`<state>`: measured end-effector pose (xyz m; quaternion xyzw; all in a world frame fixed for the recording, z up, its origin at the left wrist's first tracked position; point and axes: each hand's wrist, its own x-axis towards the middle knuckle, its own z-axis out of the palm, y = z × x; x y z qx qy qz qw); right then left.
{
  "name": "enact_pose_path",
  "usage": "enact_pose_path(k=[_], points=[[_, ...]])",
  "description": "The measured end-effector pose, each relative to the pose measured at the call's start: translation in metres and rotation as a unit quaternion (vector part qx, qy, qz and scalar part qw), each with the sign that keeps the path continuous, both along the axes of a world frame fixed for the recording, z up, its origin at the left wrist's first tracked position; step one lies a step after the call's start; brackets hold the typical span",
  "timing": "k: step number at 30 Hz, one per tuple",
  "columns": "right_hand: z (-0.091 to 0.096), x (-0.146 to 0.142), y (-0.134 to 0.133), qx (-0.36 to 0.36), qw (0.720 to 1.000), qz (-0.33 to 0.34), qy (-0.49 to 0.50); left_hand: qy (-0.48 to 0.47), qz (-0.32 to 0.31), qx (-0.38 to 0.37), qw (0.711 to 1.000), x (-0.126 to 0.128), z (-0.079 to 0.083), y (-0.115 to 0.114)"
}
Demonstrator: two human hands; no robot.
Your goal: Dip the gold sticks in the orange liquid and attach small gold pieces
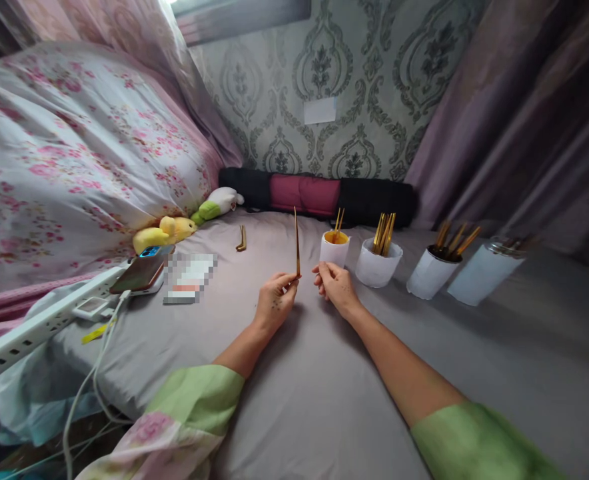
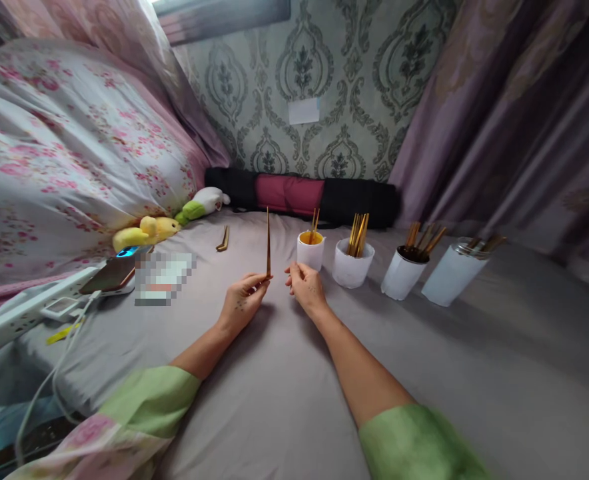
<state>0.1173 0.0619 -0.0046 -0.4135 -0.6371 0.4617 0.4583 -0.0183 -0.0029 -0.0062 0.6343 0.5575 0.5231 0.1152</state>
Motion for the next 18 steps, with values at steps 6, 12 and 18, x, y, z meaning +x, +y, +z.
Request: enact_pose_path(k=[6,12,18], points=[[0.009,-0.001,-0.005,-0.015,0.999,0.010,0.044,0.067,0.008,0.022,0.997,0.000,-0.002,-0.001],[0.012,-0.002,-0.007,-0.019,0.997,0.023,0.076,0.142,0.018,0.028,0.989,0.000,-0.001,-0.004],[0.011,-0.003,-0.007,-0.023,0.996,0.027,0.078,0.202,0.034,0.023,0.979,0.001,0.000,-0.006]])
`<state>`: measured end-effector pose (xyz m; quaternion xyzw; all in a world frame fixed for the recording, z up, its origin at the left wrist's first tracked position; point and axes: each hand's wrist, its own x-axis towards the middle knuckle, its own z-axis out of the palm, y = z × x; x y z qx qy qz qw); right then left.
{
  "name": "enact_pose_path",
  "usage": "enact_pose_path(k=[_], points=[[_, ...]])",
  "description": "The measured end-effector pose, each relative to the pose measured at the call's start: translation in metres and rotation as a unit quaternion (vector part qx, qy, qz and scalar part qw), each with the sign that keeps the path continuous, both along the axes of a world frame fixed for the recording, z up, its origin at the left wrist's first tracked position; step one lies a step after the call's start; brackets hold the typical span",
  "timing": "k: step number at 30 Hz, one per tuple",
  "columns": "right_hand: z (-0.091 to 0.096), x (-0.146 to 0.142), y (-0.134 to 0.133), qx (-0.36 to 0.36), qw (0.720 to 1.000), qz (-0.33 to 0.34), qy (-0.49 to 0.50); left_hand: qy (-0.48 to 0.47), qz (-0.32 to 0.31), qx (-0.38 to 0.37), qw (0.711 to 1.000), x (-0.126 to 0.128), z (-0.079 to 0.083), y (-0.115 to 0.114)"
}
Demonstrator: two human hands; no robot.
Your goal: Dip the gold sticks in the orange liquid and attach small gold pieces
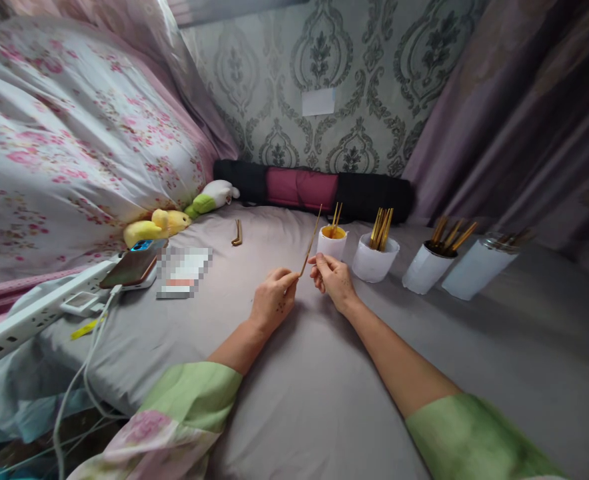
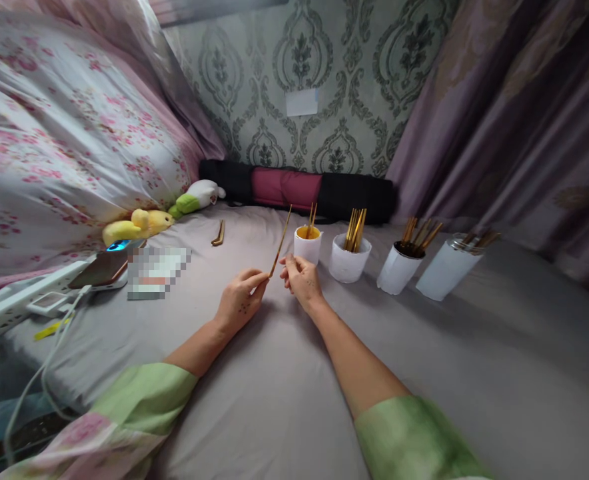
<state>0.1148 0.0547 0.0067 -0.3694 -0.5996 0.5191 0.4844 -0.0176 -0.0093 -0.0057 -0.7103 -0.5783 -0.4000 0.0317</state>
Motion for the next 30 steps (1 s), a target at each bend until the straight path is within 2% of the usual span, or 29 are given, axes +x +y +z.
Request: enact_pose_path(k=[8,18,30], points=[[0.0019,-0.0009,-0.0009,0.006,1.000,0.012,0.025,0.071,0.004,-0.010,0.997,-0.0007,0.0012,-0.0032],[0.0016,-0.0002,-0.0005,-0.003,1.000,0.014,0.025,0.107,0.010,-0.021,0.994,0.0001,0.0014,-0.0042],[-0.0029,-0.0019,0.0017,-0.002,1.000,0.008,0.004,0.046,-0.015,-0.020,0.999,-0.0001,-0.0024,-0.0009]])
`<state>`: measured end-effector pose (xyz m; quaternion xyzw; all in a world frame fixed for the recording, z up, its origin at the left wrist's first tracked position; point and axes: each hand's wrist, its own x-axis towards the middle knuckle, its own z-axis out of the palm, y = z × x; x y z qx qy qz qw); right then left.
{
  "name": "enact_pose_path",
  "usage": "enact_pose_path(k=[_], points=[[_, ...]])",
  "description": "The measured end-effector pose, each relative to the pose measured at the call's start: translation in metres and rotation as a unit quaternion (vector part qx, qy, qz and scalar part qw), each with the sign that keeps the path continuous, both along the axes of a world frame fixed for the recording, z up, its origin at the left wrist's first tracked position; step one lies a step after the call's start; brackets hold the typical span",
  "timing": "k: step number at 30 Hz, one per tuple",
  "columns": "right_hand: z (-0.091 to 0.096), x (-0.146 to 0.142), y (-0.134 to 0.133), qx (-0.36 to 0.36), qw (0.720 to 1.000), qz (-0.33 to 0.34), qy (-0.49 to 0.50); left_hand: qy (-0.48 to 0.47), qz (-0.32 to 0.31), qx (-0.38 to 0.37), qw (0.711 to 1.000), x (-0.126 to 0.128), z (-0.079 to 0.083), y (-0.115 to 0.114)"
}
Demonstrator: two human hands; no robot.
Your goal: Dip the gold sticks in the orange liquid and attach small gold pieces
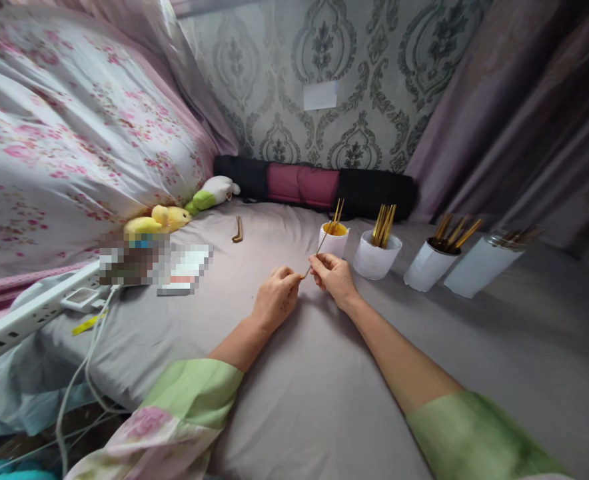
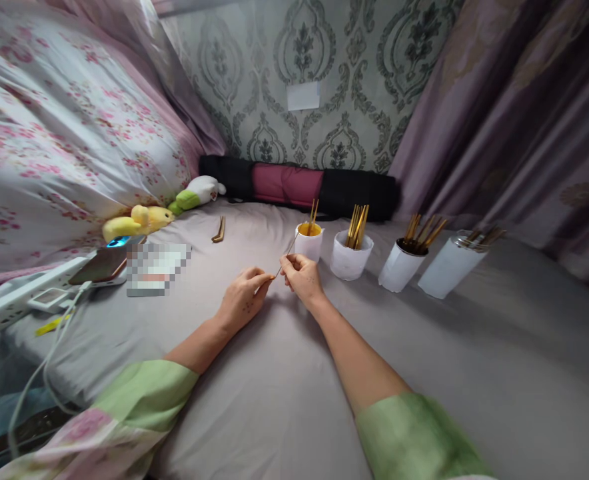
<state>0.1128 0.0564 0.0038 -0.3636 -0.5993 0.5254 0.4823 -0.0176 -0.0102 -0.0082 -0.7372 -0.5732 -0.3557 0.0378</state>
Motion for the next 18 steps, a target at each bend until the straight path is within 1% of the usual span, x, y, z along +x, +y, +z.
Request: enact_pose_path(k=[7,12,15,18], points=[[0.0019,0.0005,-0.0018,0.002,1.000,-0.007,-0.015,-0.072,-0.026,-0.024,0.997,0.0004,-0.0006,0.0020],[0.0024,0.0003,-0.0013,0.003,1.000,-0.009,-0.022,-0.128,-0.021,-0.059,0.990,0.0020,0.0035,0.0028],[0.0013,0.0007,-0.0002,0.010,0.999,-0.010,-0.031,-0.163,-0.014,-0.087,0.983,0.0028,0.0053,0.0031],[0.0000,0.0010,0.0007,0.017,0.999,-0.018,-0.038,-0.217,-0.011,-0.121,0.969,0.0032,0.0057,0.0037]])
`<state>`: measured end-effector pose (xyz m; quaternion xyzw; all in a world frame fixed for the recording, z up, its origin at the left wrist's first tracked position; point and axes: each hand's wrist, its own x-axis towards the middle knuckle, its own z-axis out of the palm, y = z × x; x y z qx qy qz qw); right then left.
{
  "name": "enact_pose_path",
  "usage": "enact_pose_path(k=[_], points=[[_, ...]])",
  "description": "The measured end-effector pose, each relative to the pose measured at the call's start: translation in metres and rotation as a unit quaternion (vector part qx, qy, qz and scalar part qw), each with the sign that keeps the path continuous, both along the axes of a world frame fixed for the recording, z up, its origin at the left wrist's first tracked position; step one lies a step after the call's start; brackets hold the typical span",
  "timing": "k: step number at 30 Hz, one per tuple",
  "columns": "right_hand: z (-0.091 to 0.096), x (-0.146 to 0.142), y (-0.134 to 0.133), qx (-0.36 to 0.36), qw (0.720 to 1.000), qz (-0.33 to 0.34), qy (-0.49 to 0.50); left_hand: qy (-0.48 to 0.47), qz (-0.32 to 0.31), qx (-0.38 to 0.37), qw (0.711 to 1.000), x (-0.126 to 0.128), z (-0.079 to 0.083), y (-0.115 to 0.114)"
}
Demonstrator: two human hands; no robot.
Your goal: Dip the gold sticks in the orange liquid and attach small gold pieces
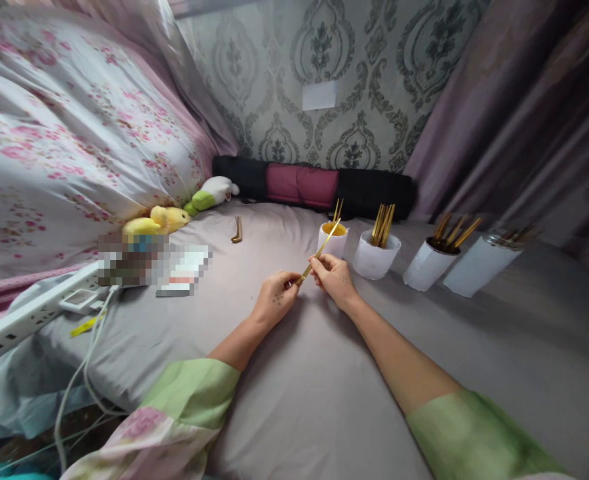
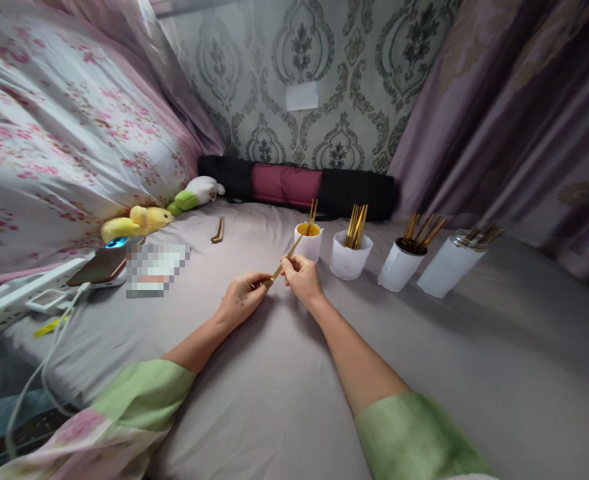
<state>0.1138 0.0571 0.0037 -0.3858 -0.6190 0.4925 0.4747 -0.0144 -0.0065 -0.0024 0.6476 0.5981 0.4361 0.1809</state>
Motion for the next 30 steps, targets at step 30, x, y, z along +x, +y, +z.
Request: enact_pose_path(k=[30], points=[[0.0007,0.0032,-0.0003,0.050,0.999,-0.014,-0.014,-0.609,-0.128,-0.292,0.726,-0.0032,0.0032,0.0035]])
